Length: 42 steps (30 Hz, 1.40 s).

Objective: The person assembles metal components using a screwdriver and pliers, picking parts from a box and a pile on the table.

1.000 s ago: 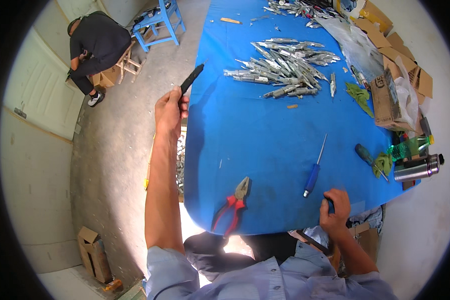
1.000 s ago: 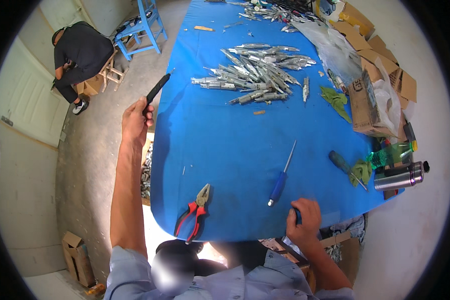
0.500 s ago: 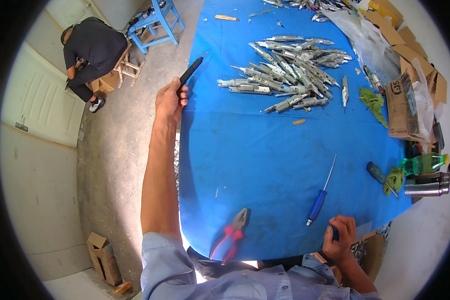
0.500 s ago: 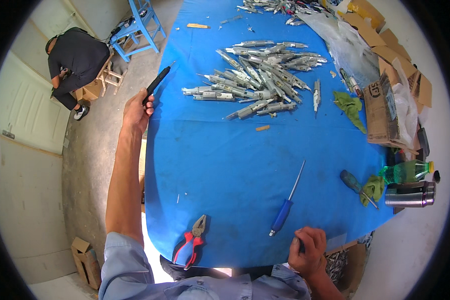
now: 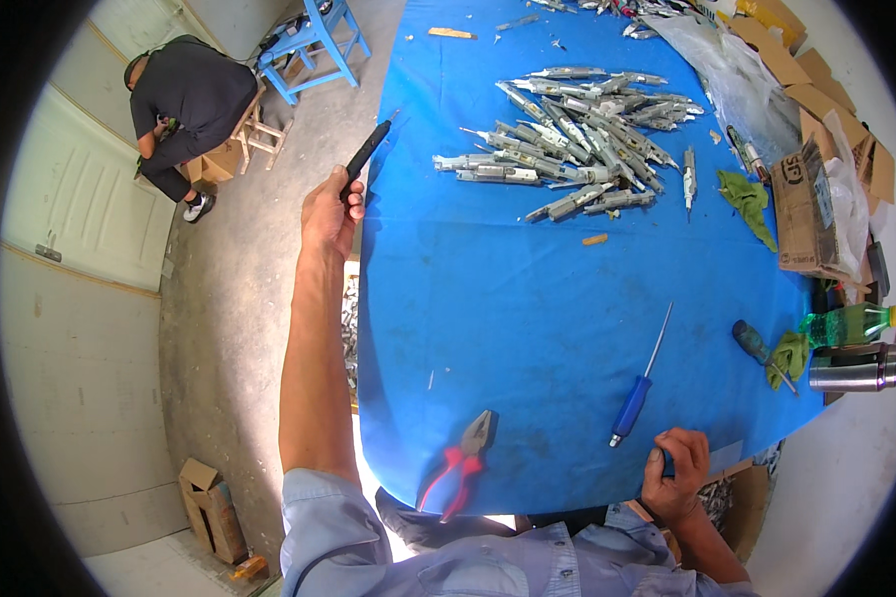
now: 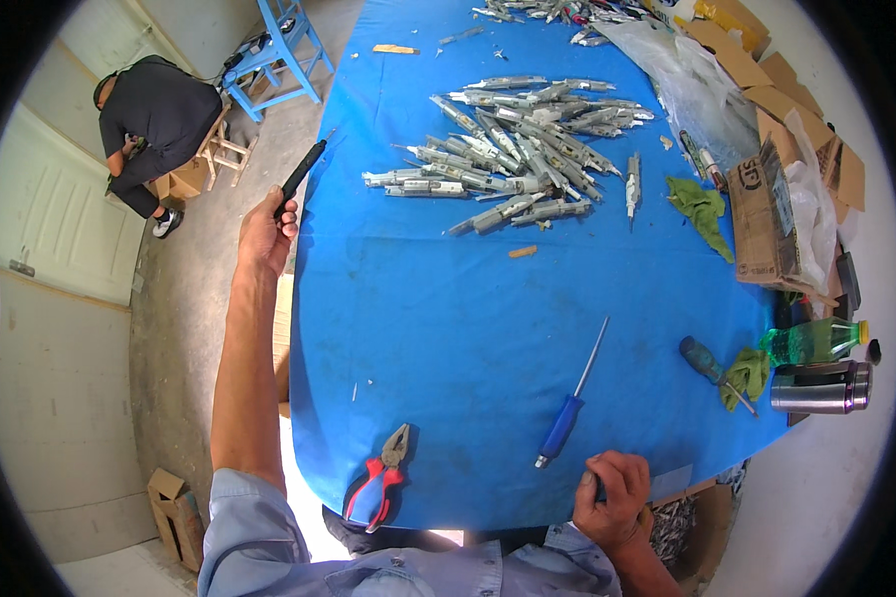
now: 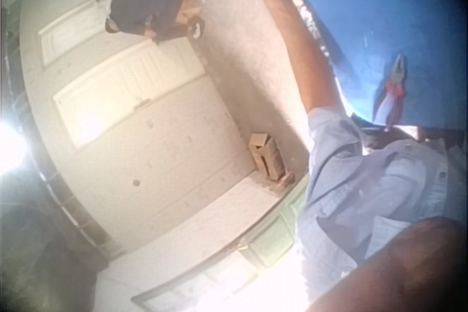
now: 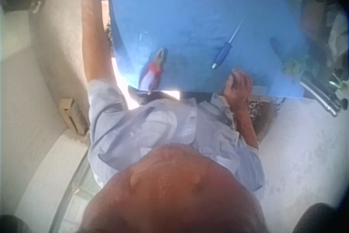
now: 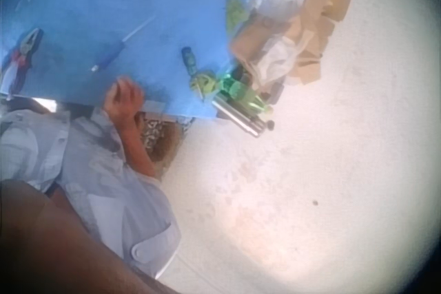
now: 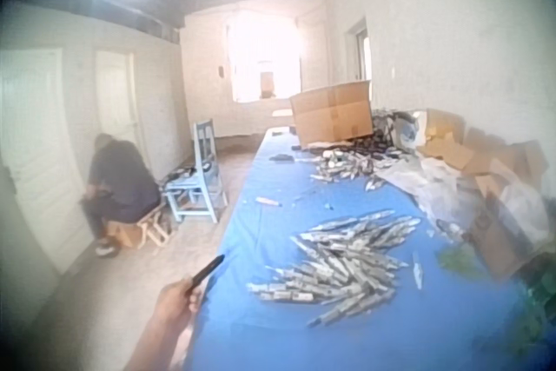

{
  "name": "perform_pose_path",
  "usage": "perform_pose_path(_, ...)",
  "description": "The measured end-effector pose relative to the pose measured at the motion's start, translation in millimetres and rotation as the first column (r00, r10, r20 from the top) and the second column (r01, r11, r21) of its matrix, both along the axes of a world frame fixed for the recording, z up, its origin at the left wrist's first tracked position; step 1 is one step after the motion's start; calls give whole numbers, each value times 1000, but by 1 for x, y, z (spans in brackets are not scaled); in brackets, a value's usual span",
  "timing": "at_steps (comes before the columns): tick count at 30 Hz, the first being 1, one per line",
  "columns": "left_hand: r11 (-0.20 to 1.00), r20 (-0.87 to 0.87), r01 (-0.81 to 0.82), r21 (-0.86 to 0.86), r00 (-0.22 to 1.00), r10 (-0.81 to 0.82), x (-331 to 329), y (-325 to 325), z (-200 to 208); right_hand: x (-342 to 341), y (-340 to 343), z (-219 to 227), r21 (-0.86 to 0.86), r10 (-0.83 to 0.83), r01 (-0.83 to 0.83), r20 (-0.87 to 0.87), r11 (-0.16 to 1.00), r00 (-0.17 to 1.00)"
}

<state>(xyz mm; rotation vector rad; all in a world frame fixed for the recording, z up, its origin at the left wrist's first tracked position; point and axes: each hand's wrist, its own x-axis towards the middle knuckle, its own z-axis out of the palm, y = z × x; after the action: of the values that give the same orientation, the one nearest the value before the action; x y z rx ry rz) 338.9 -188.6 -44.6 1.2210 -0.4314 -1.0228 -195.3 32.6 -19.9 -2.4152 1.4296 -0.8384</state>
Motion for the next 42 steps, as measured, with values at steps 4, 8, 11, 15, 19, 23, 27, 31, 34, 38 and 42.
perform_pose_path(4,1000,2,6,14,1000,-6,1,2,-3,-1,0,-2,3,-2,2,3,1000,1000)
perform_pose_path(8,1000,-25,20,2,999,-20,-2,0,-5,-1,0,-1,3,0,0,1,1000,1000)
perform_pose_path(11,1000,-39,23,3,999,-23,0,0,-7,-1,0,-2,0,-1,1,1,1000,1000)
perform_pose_path(15,1000,-43,23,6,999,-23,0,-1,-8,-1,1,-3,6,-10,10,6,1000,1000)
perform_pose_path(19,1000,-80,24,-7,997,-24,0,0,-8,-2,2,-4,5,-19,19,3,1000,1000)
perform_pose_path(23,999,-78,34,-4,996,-34,2,5,-1,0,-1,0,5,-17,17,1,1000,1000)
perform_pose_path(27,998,-25,47,36,999,-46,-2,6,7,0,-3,1,1,-9,9,11,1000,1000)
perform_pose_path(31,996,44,70,50,996,-72,-14,8,12,-1,-4,2,-10,-3,3,6,1000,1000)
perform_pose_path(34,995,80,89,39,993,-92,-27,8,20,-2,-3,0,-15,-2,2,-2,1000,1000)
perform_pose_path(38,996,283,79,-52,957,-61,-41,16,35,-2,-3,3,-18,2,-1,13,1000,1000)
perform_pose_path(42,989,650,29,-148,756,75,-63,43,52,-3,0,0,-28,-3,4,32,1000,999)
